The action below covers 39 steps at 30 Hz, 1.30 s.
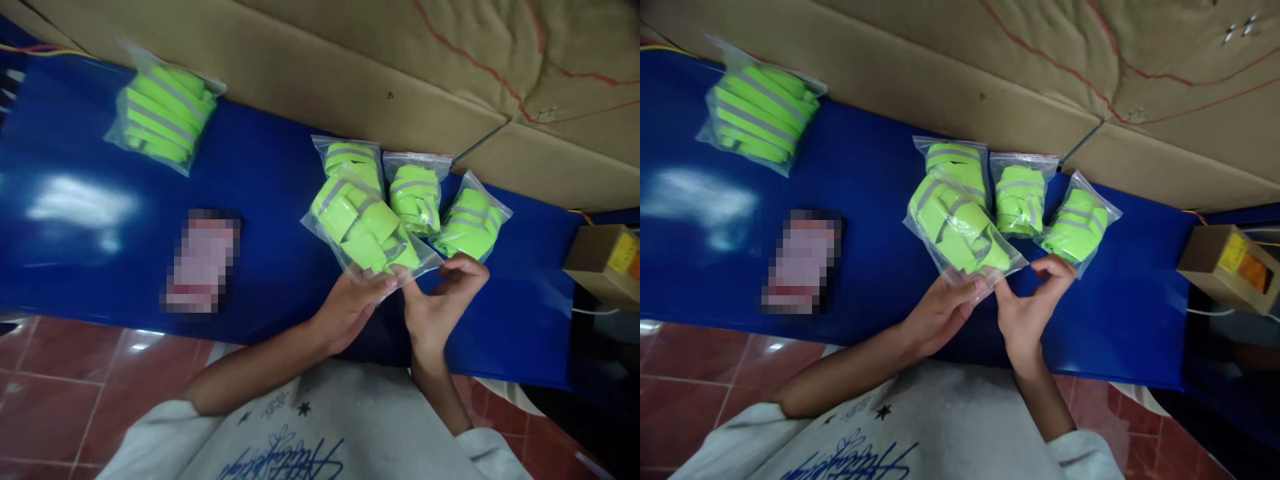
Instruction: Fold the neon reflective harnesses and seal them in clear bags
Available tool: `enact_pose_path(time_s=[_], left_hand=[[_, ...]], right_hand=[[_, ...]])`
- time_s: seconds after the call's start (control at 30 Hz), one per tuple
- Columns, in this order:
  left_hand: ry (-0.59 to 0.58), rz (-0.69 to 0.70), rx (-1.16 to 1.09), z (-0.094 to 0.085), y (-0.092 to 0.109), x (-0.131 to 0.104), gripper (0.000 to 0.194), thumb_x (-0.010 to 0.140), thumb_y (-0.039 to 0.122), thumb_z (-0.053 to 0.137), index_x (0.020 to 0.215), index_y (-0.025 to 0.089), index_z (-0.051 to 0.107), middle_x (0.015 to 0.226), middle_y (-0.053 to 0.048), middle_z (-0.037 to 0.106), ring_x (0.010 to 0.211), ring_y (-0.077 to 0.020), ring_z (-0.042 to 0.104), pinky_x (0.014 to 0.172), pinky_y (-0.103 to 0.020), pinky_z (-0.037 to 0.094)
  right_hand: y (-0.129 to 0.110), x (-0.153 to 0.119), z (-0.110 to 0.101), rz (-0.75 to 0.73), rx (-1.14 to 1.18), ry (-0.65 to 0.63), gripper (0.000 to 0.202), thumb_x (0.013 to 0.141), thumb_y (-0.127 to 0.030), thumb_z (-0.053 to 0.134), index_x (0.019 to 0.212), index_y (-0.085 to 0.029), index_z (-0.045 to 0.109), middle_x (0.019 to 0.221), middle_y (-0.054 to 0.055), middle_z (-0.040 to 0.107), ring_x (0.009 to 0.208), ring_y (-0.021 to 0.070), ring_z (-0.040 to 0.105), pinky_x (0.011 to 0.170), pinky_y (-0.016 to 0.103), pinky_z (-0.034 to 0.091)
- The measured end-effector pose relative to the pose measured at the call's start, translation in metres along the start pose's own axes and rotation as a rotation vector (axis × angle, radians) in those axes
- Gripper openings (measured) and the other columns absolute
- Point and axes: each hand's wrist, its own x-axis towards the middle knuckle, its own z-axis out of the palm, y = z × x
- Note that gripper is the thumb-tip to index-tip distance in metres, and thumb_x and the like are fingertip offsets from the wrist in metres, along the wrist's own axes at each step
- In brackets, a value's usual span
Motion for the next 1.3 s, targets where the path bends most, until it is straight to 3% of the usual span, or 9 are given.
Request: enact_pose_path(time_s=[0.13, 0.37, 0.43, 0.53, 0.6, 0.67, 0.8, 1.03, 1.3], left_hand=[[0.063, 0.000, 0.033, 0.002, 0.002, 0.003, 0.041, 0.077, 0.020, 0.086, 0.116, 0.017, 0.072, 0.121, -0.007, 0.075, 0.120, -0.0227, 0.067, 0.114, -0.038, 0.046], [-0.068, 0.058, 0.630, -0.023, 0.027, -0.027, 0.060, 0.080, 0.046, 0.086, 0.128, 0.020, 0.064, 0.113, -0.008, 0.074, 0.102, -0.0240, 0.073, 0.094, -0.040, 0.061], [-0.011, 0.438, 0.999, -0.039, 0.029, -0.039, 0.079, 0.072, 0.056, 0.089, 0.138, 0.024, 0.058, 0.123, -0.009, 0.068, 0.110, -0.0265, 0.070, 0.093, -0.042, 0.063], [0.120, 1.253, 1.496, -0.054, 0.030, -0.045, 0.099, 0.060, 0.049, 0.098, 0.146, 0.033, 0.050, 0.156, -0.006, 0.044, 0.139, -0.0279, 0.052, 0.117, -0.048, 0.051], [0.033, 1.479, 1.690, -0.052, 0.036, -0.044, 0.088, 0.066, 0.040, 0.097, 0.141, 0.029, 0.054, 0.164, -0.007, 0.037, 0.149, -0.0266, 0.042, 0.132, -0.050, 0.029], [-0.151, 1.432, 1.812, -0.038, 0.048, -0.043, 0.065, 0.077, 0.038, 0.090, 0.133, 0.019, 0.061, 0.155, -0.013, 0.053, 0.148, -0.0268, 0.047, 0.134, -0.051, 0.021], [-0.388, 1.320, 1.808, -0.006, 0.069, -0.050, 0.040, 0.092, 0.032, 0.076, 0.126, 0.014, 0.066, 0.129, -0.012, 0.074, 0.129, -0.0247, 0.066, 0.113, -0.040, 0.054], [-0.388, 1.381, 1.654, -0.002, 0.060, -0.055, 0.027, 0.094, 0.029, 0.074, 0.114, 0.011, 0.072, 0.109, -0.009, 0.081, 0.106, -0.0193, 0.077, 0.078, -0.028, 0.062], [-0.394, 1.138, 1.477, -0.004, 0.063, -0.046, 0.035, 0.097, 0.039, 0.069, 0.118, 0.011, 0.068, 0.110, -0.009, 0.079, 0.104, -0.0166, 0.076, 0.092, -0.030, 0.058]], right_hand=[[0.001, 0.009, 0.006, 0.286, 0.291, -0.288, 0.036, 0.082, -0.040, 0.080, 0.105, -0.021, 0.061, 0.095, 0.001, 0.065, 0.080, 0.0164, 0.063, 0.074, 0.031, 0.054], [0.008, 0.006, -0.010, 0.457, 0.469, -0.374, 0.036, 0.080, -0.034, 0.083, 0.076, -0.021, 0.049, 0.065, -0.007, 0.051, 0.058, 0.0097, 0.049, 0.057, 0.023, 0.043], [0.007, 0.006, -0.017, 0.543, 0.554, -0.468, 0.036, 0.083, -0.036, 0.080, 0.079, -0.022, 0.047, 0.067, -0.007, 0.051, 0.058, 0.0096, 0.050, 0.056, 0.023, 0.044], [-0.002, 0.007, -0.023, 0.616, 0.635, -0.566, 0.037, 0.083, -0.039, 0.081, 0.090, -0.024, 0.047, 0.075, -0.006, 0.055, 0.058, 0.0102, 0.054, 0.054, 0.023, 0.047], [-0.014, 0.007, -0.026, 0.597, 0.653, -0.611, 0.044, 0.078, -0.037, 0.084, 0.098, -0.026, 0.046, 0.077, -0.007, 0.057, 0.058, 0.0102, 0.055, 0.052, 0.022, 0.048], [-0.027, 0.005, -0.030, 0.538, 0.635, -0.656, 0.048, 0.077, -0.036, 0.085, 0.104, -0.028, 0.046, 0.077, -0.007, 0.058, 0.057, 0.0107, 0.055, 0.050, 0.022, 0.047], [-0.047, -0.003, -0.049, 0.328, 0.502, -0.559, 0.046, 0.086, -0.028, 0.075, 0.123, -0.030, 0.046, 0.081, -0.005, 0.060, 0.058, 0.0126, 0.057, 0.050, 0.024, 0.048], [-0.045, 0.000, -0.085, -0.055, -0.033, -0.642, 0.023, 0.096, -0.027, 0.065, 0.119, -0.030, 0.064, 0.103, 0.001, 0.072, 0.083, 0.0174, 0.071, 0.073, 0.027, 0.056], [-0.050, 0.054, -0.097, -0.271, -0.036, -0.974, 0.026, 0.093, -0.044, 0.072, 0.116, -0.033, 0.067, 0.114, 0.003, 0.066, 0.103, 0.0198, 0.068, 0.084, 0.028, 0.056]])
